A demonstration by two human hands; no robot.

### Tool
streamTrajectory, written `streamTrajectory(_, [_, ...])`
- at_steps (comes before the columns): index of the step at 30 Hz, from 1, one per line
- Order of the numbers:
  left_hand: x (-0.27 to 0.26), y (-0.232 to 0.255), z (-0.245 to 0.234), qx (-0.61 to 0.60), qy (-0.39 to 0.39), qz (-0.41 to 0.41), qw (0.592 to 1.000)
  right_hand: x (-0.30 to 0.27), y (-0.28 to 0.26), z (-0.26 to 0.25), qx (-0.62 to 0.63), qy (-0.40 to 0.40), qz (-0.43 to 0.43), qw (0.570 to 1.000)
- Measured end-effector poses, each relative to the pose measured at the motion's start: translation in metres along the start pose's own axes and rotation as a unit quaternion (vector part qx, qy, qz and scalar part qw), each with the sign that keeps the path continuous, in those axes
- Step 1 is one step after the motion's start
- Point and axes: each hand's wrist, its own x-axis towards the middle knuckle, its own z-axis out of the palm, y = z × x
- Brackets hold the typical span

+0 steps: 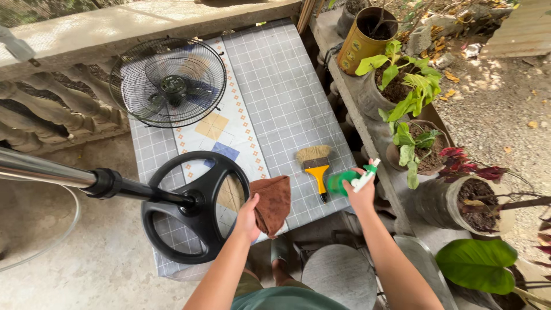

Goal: The person cleans a standing electric fan on a tiled table using a spray bottle, a brush, and a cloth. They wipe the fan base and pole, then reattach the front grille to the motor housing.

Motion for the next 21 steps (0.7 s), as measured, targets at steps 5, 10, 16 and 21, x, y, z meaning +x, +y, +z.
streamTrajectory(5, [-0.006,-0.004,-0.021,-0.035,0.043,-0.019,0.998,0.024,0.016,0.011,-0.066,-0.013,0.096,0.993])
streamTrajectory(10, [-0.02,-0.016,-0.073,-0.04,0.16,-0.014,0.986,0.009,0.012,0.0,-0.024,0.037,-0.032,0.999])
streamTrajectory(16, [-0.094,-0.013,-0.167,-0.157,0.221,0.007,0.963,-0.097,0.001,0.068,-0.064,0.009,0.03,0.997])
streamTrajectory(21, [-0.154,0.008,-0.227,-0.24,0.266,0.117,0.926,-0.178,-0.041,0.198,-0.039,-0.451,-0.022,0.891])
